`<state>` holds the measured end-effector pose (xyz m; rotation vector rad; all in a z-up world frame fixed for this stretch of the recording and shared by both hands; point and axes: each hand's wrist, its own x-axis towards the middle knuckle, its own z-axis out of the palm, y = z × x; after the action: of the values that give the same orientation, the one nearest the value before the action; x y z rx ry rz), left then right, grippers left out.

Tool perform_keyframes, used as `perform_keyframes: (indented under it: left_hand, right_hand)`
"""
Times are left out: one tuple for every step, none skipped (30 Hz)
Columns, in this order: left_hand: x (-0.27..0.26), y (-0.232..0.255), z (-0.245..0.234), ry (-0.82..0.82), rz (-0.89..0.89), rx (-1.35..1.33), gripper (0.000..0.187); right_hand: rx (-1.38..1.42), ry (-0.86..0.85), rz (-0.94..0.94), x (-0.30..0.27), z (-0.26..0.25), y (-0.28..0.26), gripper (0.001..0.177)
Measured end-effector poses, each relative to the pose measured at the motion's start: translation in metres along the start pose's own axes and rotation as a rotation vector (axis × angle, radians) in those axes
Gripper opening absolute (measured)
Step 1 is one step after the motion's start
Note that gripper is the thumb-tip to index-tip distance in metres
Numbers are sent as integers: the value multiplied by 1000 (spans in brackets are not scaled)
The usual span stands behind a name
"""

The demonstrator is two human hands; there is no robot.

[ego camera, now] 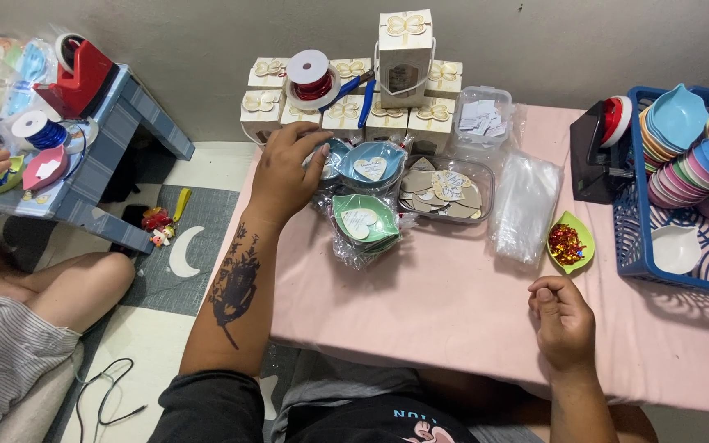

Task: Packing small decorative bowls and wooden shapes into plastic bags for gift sets.

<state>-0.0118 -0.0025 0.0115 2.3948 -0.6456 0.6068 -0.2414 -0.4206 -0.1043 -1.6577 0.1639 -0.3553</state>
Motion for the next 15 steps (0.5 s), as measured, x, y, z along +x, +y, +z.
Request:
perform_keyframes:
  left_hand:
    - [0, 2, -1, 55, 19, 13, 32]
    - [-1, 7, -4, 54, 21, 12, 32]
    - [-1, 13, -7, 153, 70, 55, 28]
    - [0, 18, -10, 254, 122, 98, 26]
    - [-1, 32, -15, 254, 126, 97, 26]
    - [-2, 47, -20, 349, 167, 86, 23]
    - [-3, 61, -26, 443, 209, 74, 22]
    - [-7, 83, -30, 443, 213, 72, 22]
    - [-10, 105, -33, 439, 277, -126, 21]
    - [-15, 127, -37, 431, 336, -325, 21]
    - [-27, 153, -47, 430, 338, -328, 21]
    - [-39, 179, -57, 259, 388, -641, 28]
    - [-51, 204, -67, 77, 431, -949, 35]
    - [-58, 219, -80, 74, 432, -953, 35]
    - [-66, 233, -92, -216, 516, -1171, 38]
  right_hand:
    - [-12, 1, -11, 0, 0, 0, 20]
    - [-12, 4, -10, 0, 0, 1, 20]
    - [12, -4, -9, 1, 1, 1, 19]
    - [36, -11, -10, 1, 1, 2, 19]
    - [36, -8, -11, 0, 1, 2, 19]
    - [48, -9, 2, 0, 1, 1, 19]
    - [59, -10, 16, 0, 1, 1, 19]
    - [61, -5, 15, 1, 1, 1, 19]
    - [62, -15, 10, 1, 2, 1, 18]
    - [63, -25, 6, 2, 2, 1, 16]
    - [62, -22, 6, 1, 2, 1, 16]
    - [86, -16, 28, 1, 2, 1, 16]
    - [111, -10, 50, 1, 3, 1, 16]
    - [109, -5, 50, 1, 4, 0, 16]
    - [116, 5, 47, 0, 5, -1, 16]
